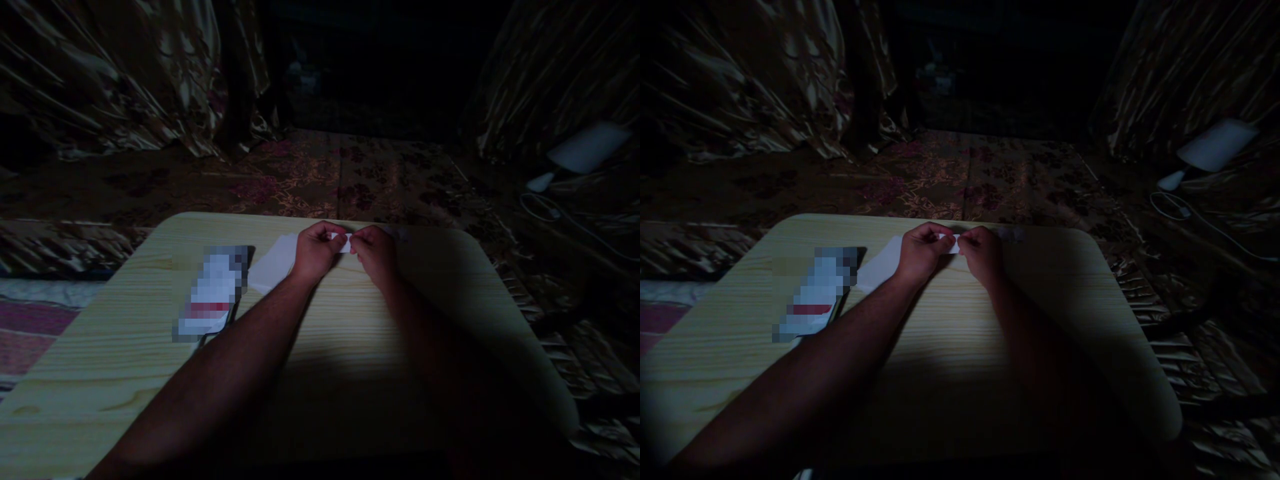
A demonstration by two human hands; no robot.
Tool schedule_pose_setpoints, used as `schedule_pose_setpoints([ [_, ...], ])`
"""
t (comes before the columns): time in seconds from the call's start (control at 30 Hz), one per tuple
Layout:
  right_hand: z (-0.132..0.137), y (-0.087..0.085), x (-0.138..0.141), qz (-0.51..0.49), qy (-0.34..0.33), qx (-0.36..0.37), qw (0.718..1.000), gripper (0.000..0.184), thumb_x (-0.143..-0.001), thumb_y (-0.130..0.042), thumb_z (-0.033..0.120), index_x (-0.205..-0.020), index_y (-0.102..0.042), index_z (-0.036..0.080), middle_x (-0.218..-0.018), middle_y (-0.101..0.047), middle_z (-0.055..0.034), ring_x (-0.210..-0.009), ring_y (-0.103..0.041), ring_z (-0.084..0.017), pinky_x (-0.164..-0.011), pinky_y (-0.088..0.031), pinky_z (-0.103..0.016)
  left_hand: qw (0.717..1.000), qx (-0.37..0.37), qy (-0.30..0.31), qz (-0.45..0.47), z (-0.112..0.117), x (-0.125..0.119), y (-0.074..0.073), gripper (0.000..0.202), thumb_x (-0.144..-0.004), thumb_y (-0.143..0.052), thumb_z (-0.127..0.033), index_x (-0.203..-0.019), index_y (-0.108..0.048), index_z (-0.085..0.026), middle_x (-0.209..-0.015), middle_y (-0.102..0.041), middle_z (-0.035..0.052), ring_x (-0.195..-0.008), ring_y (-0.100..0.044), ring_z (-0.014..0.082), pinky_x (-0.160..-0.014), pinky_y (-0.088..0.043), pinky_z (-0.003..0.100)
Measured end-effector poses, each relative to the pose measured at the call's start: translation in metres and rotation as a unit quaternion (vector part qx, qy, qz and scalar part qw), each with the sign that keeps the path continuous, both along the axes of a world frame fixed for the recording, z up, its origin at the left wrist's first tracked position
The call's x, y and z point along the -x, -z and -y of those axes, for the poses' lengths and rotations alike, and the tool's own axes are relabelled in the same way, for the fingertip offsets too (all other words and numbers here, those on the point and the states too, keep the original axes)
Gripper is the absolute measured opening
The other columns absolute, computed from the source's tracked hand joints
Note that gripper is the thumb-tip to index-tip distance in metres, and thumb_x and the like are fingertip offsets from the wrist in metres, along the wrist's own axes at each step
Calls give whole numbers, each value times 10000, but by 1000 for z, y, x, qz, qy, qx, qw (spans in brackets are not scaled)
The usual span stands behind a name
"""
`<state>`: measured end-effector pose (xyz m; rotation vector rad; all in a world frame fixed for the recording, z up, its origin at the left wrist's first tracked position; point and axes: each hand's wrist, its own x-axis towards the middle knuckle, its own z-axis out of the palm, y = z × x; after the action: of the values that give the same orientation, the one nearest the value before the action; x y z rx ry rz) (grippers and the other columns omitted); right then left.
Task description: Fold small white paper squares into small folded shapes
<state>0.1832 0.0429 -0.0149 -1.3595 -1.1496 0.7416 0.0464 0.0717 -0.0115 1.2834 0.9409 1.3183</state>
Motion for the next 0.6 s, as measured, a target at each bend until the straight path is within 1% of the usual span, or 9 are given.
schedule_pose_setpoints([
  [0.13, -1, 1, -1, 8, 2, 0, 1000, 132, -762, -681, 340, -763, -644, 214, -587, -662, 33, -532, -574, -133, -539, -448, -248, 1000, 10, -4, -1, 0, 0, 0, 194, -657, -833, -301, -782, -754, -175, -657, -672, 0, -562, -528, 106, -543, -399, 234],
  [0.3, -1, 1, -2, 15, 1, 0, 1000, 133, -764, -680, 341, -758, -642, 213, -584, -665, 32, -528, -579, -134, -544, -457, -250, 1000, 11, -3, 3, 1, 0, 0, 186, -651, -829, -290, -778, -752, -177, -638, -661, -6, -551, -514, 103, -537, -391, 234],
  [0.5, -1, 0, 0, -3, -2, -1, 1000, 108, -745, -685, 308, -747, -632, 214, -576, -662, 35, -510, -568, -127, -539, -454, -250, 1000, 6, -3, 3, 1, 0, 0, 179, -662, -824, -291, -778, -745, -178, -611, -637, -17, -523, -481, 92, -514, -365, 228],
  [0.6, 0, -2, 1, -21, -8, -4, 1000, 109, -736, -689, 299, -757, -626, 212, -573, -659, 38, -492, -550, -119, -528, -446, -247, 1000, 10, -4, 3, 1, 0, -1, 182, -662, -824, -285, -783, -743, -176, -622, -644, -14, -533, -495, 94, -518, -373, 227],
])
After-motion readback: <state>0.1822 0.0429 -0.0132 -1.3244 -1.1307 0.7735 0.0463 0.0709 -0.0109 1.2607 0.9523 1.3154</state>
